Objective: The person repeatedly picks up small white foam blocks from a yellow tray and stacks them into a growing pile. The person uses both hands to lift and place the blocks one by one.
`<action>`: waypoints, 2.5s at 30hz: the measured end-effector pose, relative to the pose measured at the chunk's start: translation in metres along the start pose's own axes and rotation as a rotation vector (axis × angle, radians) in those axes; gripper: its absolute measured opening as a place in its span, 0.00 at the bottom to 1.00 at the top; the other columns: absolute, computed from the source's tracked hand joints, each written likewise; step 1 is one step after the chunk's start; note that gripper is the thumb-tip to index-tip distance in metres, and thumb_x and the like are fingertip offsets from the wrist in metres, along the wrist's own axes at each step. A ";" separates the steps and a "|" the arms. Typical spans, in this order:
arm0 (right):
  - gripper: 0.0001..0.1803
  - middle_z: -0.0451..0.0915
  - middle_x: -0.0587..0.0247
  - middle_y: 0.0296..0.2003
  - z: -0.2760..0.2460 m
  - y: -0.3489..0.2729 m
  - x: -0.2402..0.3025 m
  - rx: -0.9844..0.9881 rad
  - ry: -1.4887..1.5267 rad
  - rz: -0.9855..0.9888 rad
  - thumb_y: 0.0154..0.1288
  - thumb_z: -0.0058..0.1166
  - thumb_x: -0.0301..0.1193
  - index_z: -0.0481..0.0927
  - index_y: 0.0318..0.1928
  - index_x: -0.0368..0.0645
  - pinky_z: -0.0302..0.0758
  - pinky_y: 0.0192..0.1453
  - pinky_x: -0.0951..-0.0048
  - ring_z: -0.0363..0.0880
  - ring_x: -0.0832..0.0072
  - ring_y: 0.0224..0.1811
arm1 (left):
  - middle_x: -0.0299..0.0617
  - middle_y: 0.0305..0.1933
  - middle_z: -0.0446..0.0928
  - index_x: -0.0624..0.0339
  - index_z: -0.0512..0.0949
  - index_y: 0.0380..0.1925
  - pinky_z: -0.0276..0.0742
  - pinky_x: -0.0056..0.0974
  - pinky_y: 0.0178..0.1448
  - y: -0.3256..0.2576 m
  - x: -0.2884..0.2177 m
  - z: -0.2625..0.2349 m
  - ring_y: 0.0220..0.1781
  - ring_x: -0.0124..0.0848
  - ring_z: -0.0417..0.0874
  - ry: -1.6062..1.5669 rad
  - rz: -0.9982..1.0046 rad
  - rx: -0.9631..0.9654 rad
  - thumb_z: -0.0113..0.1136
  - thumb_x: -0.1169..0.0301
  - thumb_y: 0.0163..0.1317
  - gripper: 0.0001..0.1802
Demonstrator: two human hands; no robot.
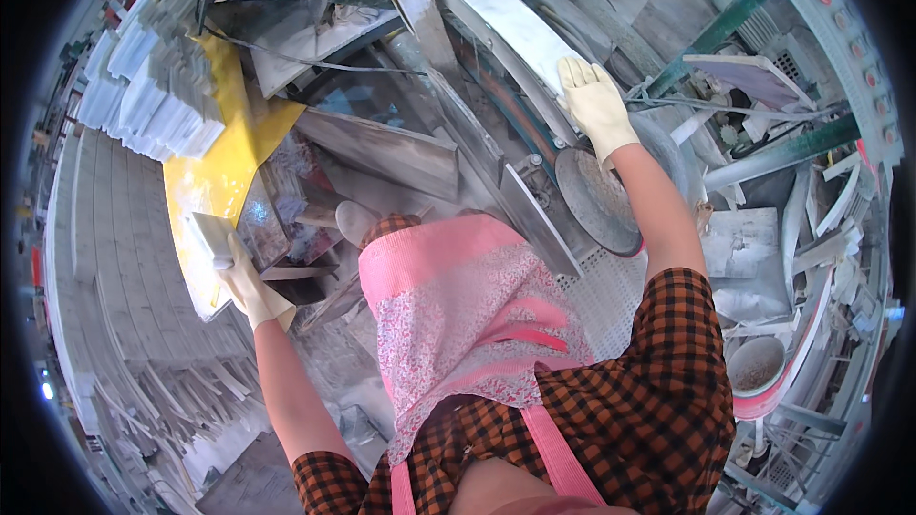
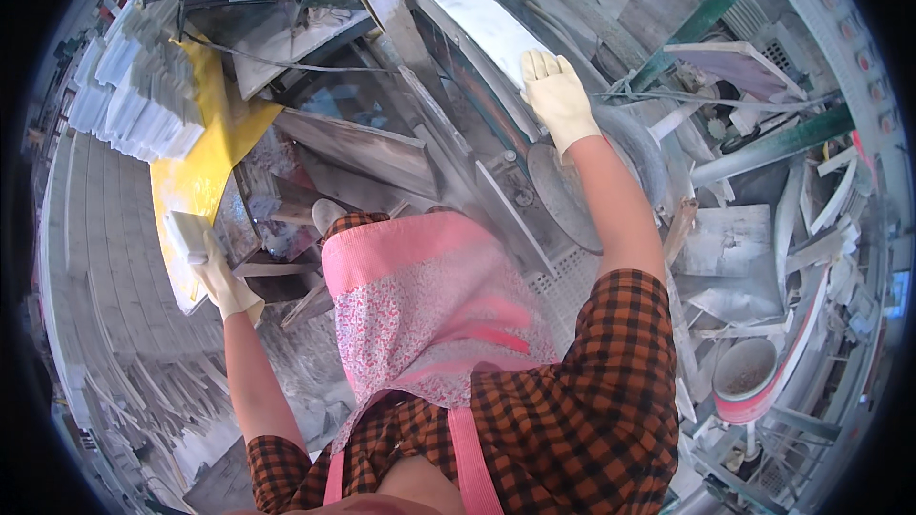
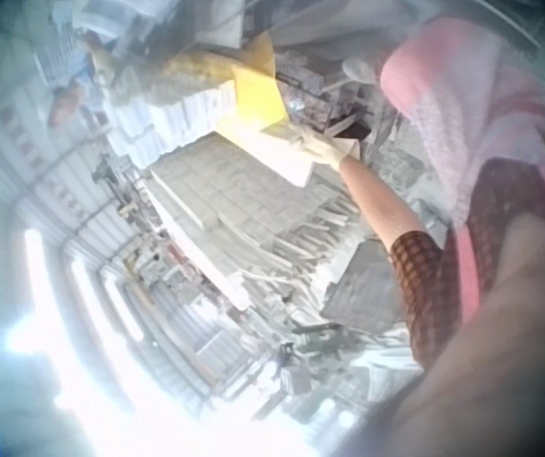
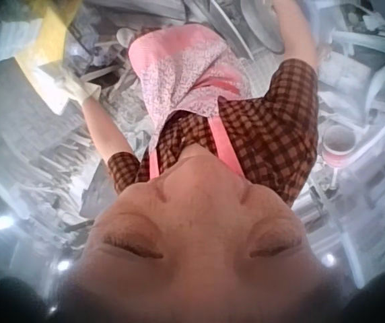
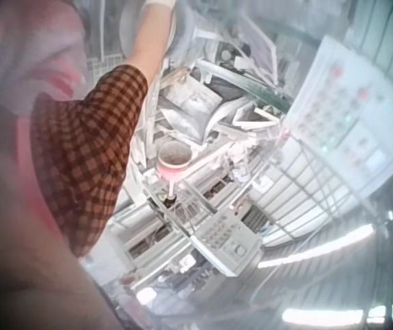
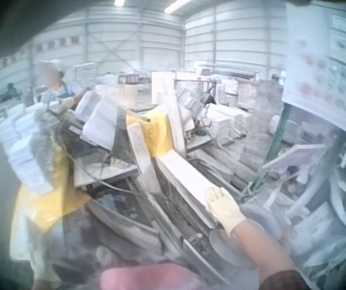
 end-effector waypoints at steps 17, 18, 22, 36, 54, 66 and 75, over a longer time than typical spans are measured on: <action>0.31 0.78 0.46 0.63 -0.006 0.036 -0.014 0.190 0.233 0.135 0.68 0.59 0.36 0.72 0.69 0.40 0.76 0.67 0.57 0.79 0.52 0.64 | 0.50 0.46 0.85 0.64 0.82 0.53 0.79 0.43 0.56 -0.013 0.012 -0.003 0.48 0.40 0.85 0.005 -0.006 -0.122 0.71 0.45 0.62 0.33; 0.29 0.79 0.44 0.62 -0.019 0.043 -0.008 0.041 0.156 -0.009 0.69 0.58 0.37 0.72 0.68 0.40 0.78 0.64 0.54 0.81 0.48 0.60 | 0.53 0.48 0.86 0.67 0.83 0.50 0.79 0.42 0.55 -0.015 0.006 -0.002 0.49 0.41 0.85 0.031 -0.049 -0.139 0.72 0.43 0.59 0.36; 0.25 0.83 0.42 0.55 -0.047 0.069 0.003 0.226 0.135 0.134 0.72 0.54 0.40 0.73 0.66 0.49 0.79 0.56 0.48 0.81 0.46 0.57 | 0.57 0.44 0.85 0.75 0.78 0.54 0.80 0.42 0.54 -0.014 -0.017 -0.009 0.46 0.44 0.86 -0.152 -0.134 -0.082 0.78 0.49 0.55 0.40; 0.22 0.85 0.57 0.36 -0.177 0.126 0.442 0.190 1.716 -0.042 0.72 0.58 0.42 0.83 0.47 0.31 0.75 0.39 0.65 0.82 0.73 0.33 | 0.62 0.69 0.71 0.62 0.52 0.79 0.73 0.45 0.69 0.006 0.010 -0.008 0.68 0.52 0.75 -0.212 -0.177 0.250 0.83 0.65 0.48 0.62; 0.32 0.83 0.46 0.57 -0.152 0.120 0.457 0.183 1.599 -0.397 0.67 0.64 0.46 0.78 0.63 0.35 0.76 0.62 0.64 0.82 0.61 0.60 | 0.62 0.59 0.80 0.68 0.58 0.75 0.79 0.45 0.63 -0.020 -0.042 -0.023 0.59 0.51 0.84 0.074 -0.191 -0.198 0.86 0.54 0.39 0.66; 0.23 0.81 0.53 0.62 -0.008 0.049 0.081 0.019 1.380 0.273 0.76 0.57 0.35 0.79 0.63 0.33 0.70 0.71 0.67 0.77 0.66 0.66 | 0.55 0.40 0.87 0.71 0.84 0.45 0.81 0.42 0.50 0.005 -0.001 0.010 0.45 0.43 0.88 0.151 -0.189 -0.128 0.75 0.53 0.54 0.30; 0.23 0.81 0.47 0.59 0.029 -0.006 -0.042 -0.229 0.739 0.273 0.69 0.57 0.35 0.79 0.61 0.38 0.72 0.69 0.58 0.78 0.52 0.63 | 0.50 0.47 0.85 0.74 0.80 0.52 0.81 0.42 0.48 0.039 0.041 -0.016 0.43 0.38 0.85 -0.247 -0.241 0.221 0.80 0.65 0.53 0.31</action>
Point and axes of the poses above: each hand's wrist, its own y-axis towards the middle knuckle, its own z-axis out of the palm, x = y × z, the point moved 4 cm from there along y, towards the middle knuckle
